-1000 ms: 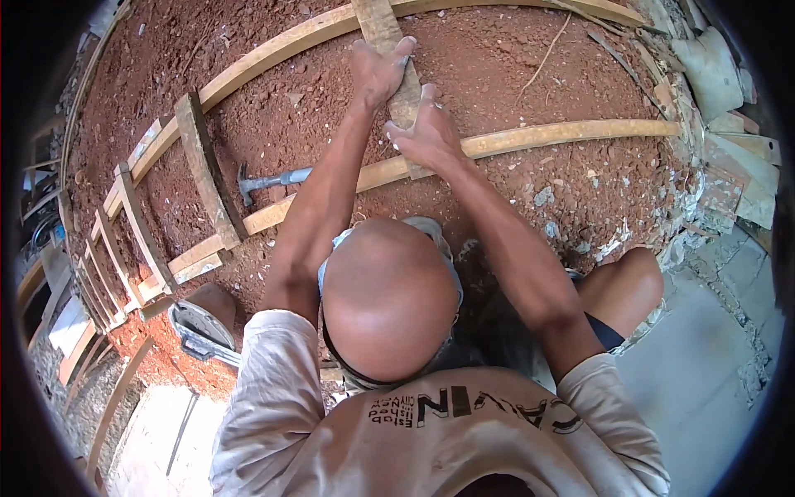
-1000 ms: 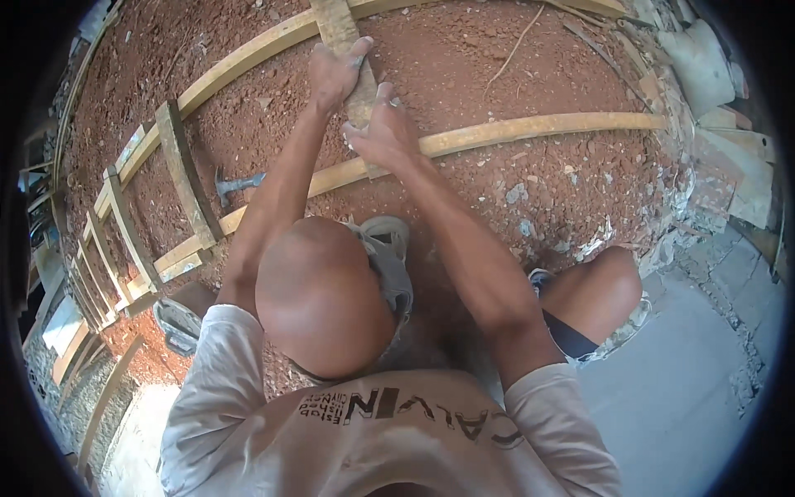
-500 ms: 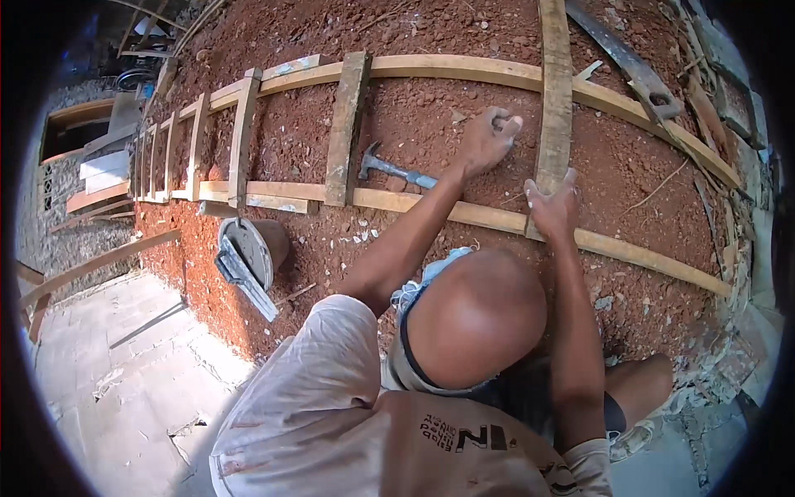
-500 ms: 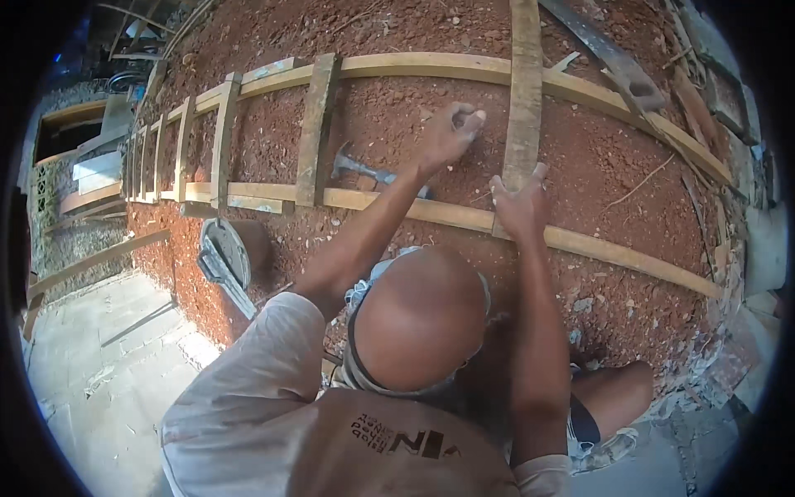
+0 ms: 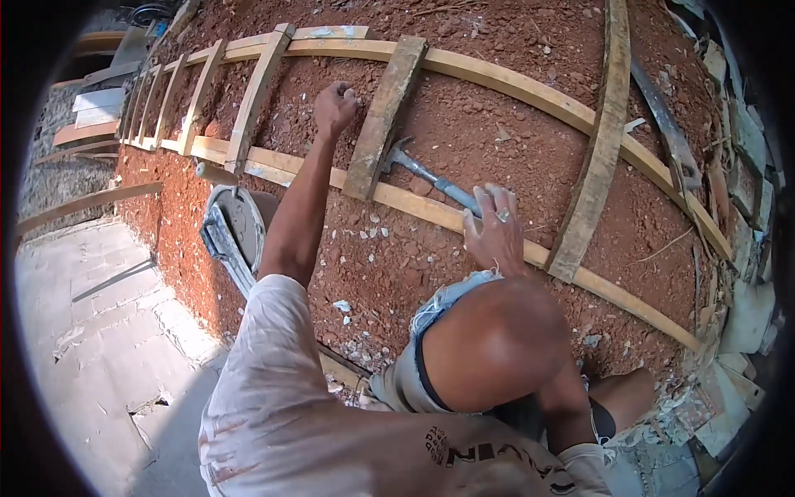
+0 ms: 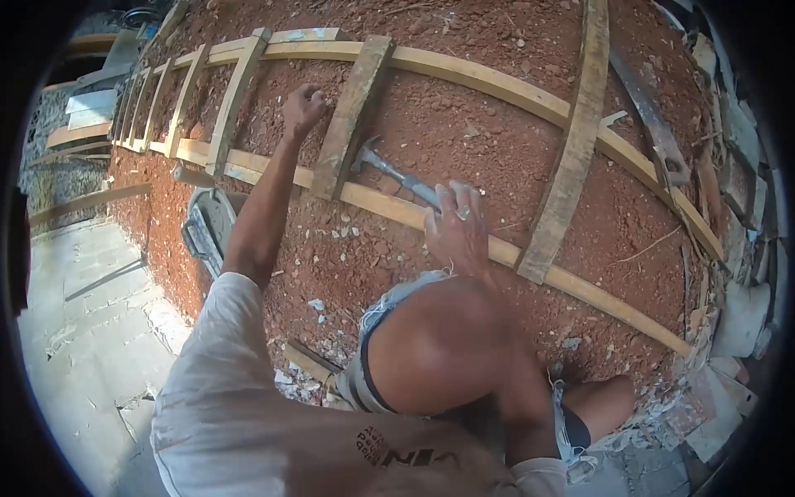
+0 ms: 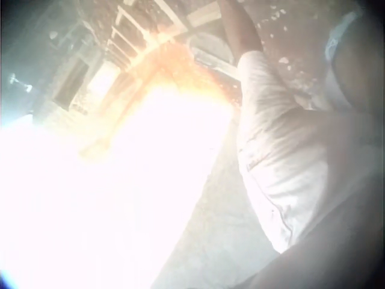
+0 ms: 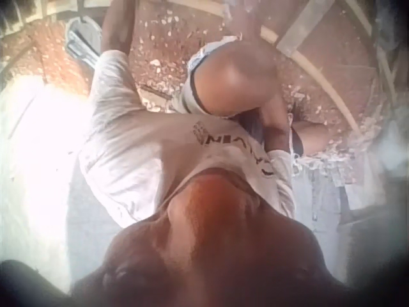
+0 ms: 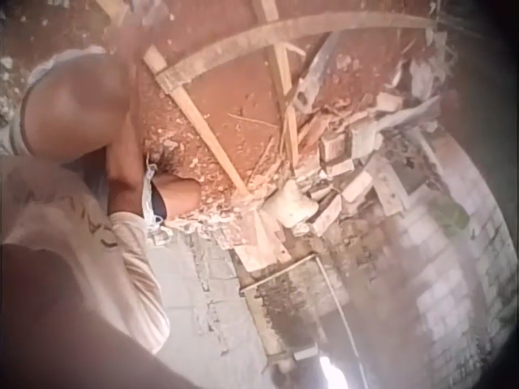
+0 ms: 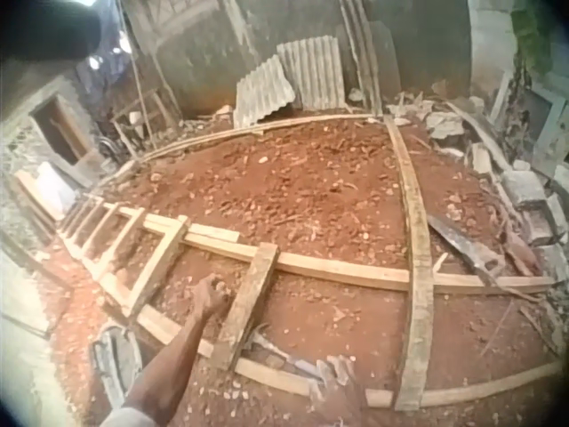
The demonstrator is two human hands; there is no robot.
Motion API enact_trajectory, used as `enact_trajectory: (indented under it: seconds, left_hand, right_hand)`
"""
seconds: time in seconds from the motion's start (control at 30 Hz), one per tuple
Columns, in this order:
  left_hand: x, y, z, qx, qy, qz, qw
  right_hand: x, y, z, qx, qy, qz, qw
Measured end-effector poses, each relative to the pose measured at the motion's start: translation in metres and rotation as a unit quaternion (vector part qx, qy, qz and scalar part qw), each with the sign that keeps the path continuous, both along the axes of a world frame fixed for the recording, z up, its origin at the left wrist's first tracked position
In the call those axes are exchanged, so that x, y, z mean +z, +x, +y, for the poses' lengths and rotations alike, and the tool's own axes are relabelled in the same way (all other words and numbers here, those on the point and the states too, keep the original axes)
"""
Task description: Measure and saw wooden planks to size for a construction project.
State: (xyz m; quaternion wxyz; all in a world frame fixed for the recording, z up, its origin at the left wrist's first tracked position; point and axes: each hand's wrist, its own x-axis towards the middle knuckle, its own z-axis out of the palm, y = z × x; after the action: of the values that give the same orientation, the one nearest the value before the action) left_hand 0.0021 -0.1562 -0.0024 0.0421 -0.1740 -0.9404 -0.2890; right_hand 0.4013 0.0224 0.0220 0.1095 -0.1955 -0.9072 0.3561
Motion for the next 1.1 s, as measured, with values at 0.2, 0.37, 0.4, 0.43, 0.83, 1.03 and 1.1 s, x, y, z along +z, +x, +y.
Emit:
enact_trajectory:
  seconds: [0.2,0.37,0.4,0.43,0.83,1.03,1.1]
  left_hand:
    - [-0.043,-0.103,0.001,-0.069,-0.082,-0.054,0.993]
    - [-0.087,-0.155,0.016,-0.06,-0.191,0.008,0.98]
    - [-0.096,-0.155,0.018,-0.088,-0.186,0.01,0.979]
    - [-0.102,-0.154,0.019,-0.017,-0.199,0.051,0.978]
    - [-0.063,-0.141,-0.001,-0.073,-0.297,-0.001,0.952]
    - [-0.084,-0.152,0.011,-0.042,-0.254,0.063,0.964]
    - [-0.095,-0.164,0.017,-0.028,-0.23,0.042,0.972]
  right_hand:
    - [-0.032,-0.031,-0.041,0.051,0.113,-0.067,0.99]
    - [-0.042,-0.035,-0.037,0.021,0.072,-0.108,0.991]
    - [-0.041,-0.036,-0.037,0.023,0.073,-0.116,0.99]
    - [-0.041,-0.037,-0.037,0.023,0.081,-0.122,0.989]
    - [-0.031,-0.043,-0.038,0.039,0.088,-0.145,0.985]
    - [-0.034,-0.042,-0.039,0.038,0.077,-0.155,0.984]
    - [-0.034,-0.042,-0.039,0.033,0.073,-0.155,0.985]
